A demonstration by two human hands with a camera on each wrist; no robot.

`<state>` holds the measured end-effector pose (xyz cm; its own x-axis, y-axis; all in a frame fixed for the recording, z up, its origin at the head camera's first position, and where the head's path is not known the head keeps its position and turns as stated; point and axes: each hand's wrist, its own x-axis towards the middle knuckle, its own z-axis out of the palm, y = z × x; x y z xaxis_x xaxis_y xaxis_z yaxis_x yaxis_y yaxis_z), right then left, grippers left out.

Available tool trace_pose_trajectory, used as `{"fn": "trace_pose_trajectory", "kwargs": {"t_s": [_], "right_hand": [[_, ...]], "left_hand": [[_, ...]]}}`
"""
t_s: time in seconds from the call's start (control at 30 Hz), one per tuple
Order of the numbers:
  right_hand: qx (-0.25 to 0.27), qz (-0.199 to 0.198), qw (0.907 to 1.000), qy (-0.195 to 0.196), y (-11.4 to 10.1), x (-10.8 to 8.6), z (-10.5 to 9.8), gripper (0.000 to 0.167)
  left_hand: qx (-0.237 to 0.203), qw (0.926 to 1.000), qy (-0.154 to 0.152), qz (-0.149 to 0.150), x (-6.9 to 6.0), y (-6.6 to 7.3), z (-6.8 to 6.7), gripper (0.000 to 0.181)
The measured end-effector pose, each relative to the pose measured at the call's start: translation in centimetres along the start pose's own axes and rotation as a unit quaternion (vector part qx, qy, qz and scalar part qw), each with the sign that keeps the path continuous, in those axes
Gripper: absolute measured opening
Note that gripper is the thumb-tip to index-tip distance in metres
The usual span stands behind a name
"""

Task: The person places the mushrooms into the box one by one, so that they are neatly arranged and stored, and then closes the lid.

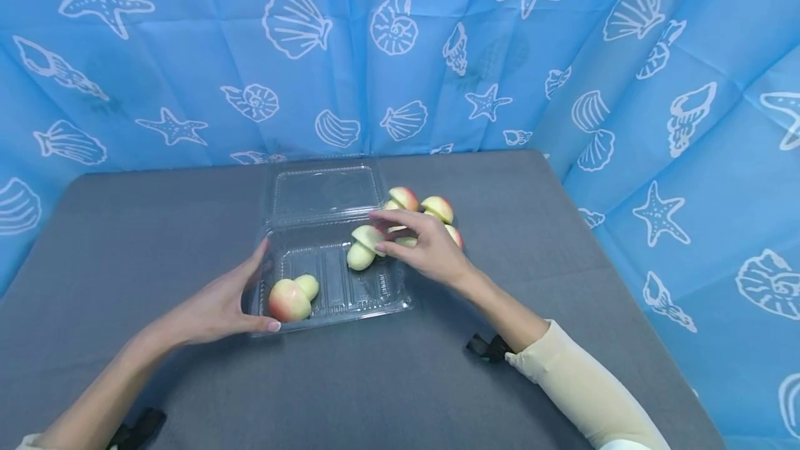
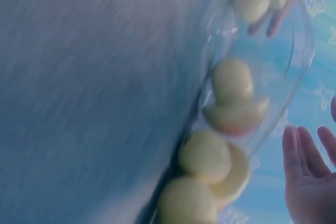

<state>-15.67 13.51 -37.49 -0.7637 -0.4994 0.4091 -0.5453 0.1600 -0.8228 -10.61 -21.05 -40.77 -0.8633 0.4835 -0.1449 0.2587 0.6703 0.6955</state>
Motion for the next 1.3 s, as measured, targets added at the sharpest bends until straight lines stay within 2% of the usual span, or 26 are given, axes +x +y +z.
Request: {"fn": "trace_pose_trajectory", "kwargs": {"t_s": [0.1,0.33,0.47,0.77,1.07,1.3], "right_hand": [[-0.015,-0.001,0.9998,0.013,0.7,-0.4,-0.9,0.046],[-0.060,-0.004,0.9966,0.056,0.1,-1.7,-2.5,0.042],[-0.081,-0.013,0.9934,0.081,2.5,-2.5,-3.2,0.044],[-0.117,-0.002,0.9874,0.106,3.3,-4.2,-4.8,0.040],[-0.207,0.054,0.9633,0.162,3.1,-6.1,-5.9,0.039],[-0.214,0.110,0.9578,0.157,3.0,-7.1,-6.1,0.046]], "left_hand": [[-0.002,1.0000,0.000,0.002,0.0,0.0,-0.1,0.135],[-0.006,1.0000,-0.004,-0.001,0.0,0.0,-0.1,0.135],[-0.002,1.0000,-0.003,-0.005,0.0,0.2,-0.2,0.136],[0.007,0.9999,-0.002,-0.011,0.0,0.2,0.0,0.137],[0.010,0.9998,-0.001,-0.016,-0.1,0.2,0.0,0.137],[0.007,0.9999,-0.001,-0.013,0.0,0.1,0.1,0.137]]}}
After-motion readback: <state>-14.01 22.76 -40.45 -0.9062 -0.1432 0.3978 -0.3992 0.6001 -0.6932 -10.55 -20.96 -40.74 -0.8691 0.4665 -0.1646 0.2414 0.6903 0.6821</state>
